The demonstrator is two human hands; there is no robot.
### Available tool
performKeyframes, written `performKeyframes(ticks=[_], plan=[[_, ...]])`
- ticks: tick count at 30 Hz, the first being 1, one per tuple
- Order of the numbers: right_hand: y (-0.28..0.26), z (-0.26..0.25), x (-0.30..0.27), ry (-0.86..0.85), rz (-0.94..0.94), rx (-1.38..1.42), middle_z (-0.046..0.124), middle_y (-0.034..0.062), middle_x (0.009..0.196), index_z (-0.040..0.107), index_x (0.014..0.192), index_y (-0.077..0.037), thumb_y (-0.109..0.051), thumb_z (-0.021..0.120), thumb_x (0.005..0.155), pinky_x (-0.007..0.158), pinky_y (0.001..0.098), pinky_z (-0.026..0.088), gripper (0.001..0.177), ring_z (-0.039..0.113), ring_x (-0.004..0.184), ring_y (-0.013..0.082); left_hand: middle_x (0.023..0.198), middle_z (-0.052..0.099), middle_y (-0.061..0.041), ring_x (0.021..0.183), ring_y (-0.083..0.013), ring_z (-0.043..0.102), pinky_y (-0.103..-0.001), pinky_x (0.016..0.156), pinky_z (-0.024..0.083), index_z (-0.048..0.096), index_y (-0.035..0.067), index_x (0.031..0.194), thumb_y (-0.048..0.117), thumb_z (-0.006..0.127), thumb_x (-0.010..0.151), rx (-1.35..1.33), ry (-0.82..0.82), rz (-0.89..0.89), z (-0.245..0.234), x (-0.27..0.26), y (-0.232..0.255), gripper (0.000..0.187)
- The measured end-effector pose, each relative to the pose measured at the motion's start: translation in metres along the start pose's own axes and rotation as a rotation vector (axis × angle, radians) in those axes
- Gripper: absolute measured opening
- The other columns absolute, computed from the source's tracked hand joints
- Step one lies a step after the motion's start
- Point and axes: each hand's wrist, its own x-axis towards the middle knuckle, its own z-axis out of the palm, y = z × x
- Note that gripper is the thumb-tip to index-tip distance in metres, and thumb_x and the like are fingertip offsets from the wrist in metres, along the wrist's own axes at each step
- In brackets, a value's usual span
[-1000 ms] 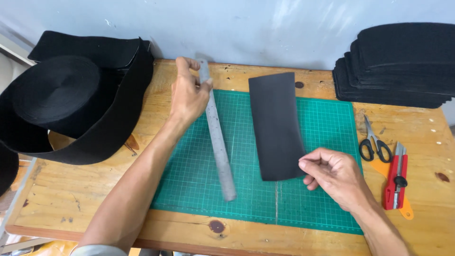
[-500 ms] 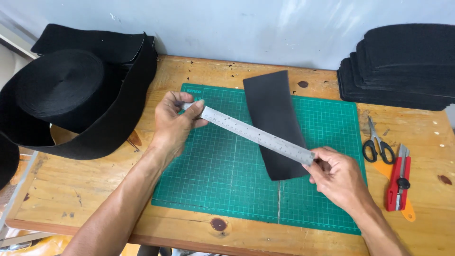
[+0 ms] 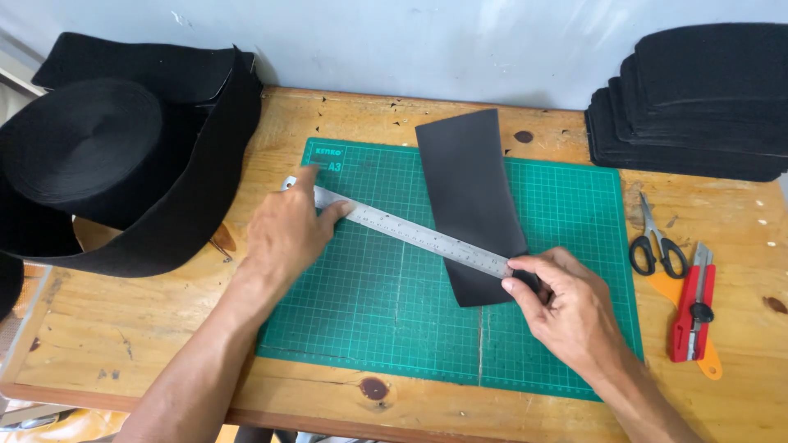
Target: The person measures and cuts a strip of black fabric on a green cutting mat using a metal ruler and a red utility knife. They align the ruler, make straight cuts, and reposition the fabric to trim the edges precisely.
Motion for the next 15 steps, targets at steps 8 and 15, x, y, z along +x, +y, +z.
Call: performKeyframes(ticks=[8, 15], plan=[[-0.002, -0.015, 0.002, -0.171, 0.277, 0.226, 0.061, -0.0022, 0.060, 0.084, 0.102, -0.011, -0.020, 0.082, 0.084, 0.046, 0.0246, 0.041, 0.020, 0.047, 0.044, 0.0075, 0.141, 0.052, -0.015, 0.135, -0.0384, 0.046, -0.066, 0.104, 0.042, 0.054, 0.009, 0.144, 0.044, 0.069, 0.095, 0.016, 0.177, 0.991, 0.043, -0.027, 0.031, 0.062], [-0.019, -0.037, 0.007, -0.609, 0.718, 0.392, 0.066, 0.0133, 0.057, 0.078, 0.078, 0.002, -0.007, 0.084, 0.091, 0.037, 0.0318, 0.046, 0.016, 0.061, 0.044, 0.0205, 0.097, 0.048, -0.004, 0.091, -0.0241, 0.045, -0.044, 0.081, 0.032, 0.058, 0.017, 0.107, 0.037, 0.067, 0.100, -0.083, -0.218, 1.012, 0.041, -0.028, 0.033, 0.024]])
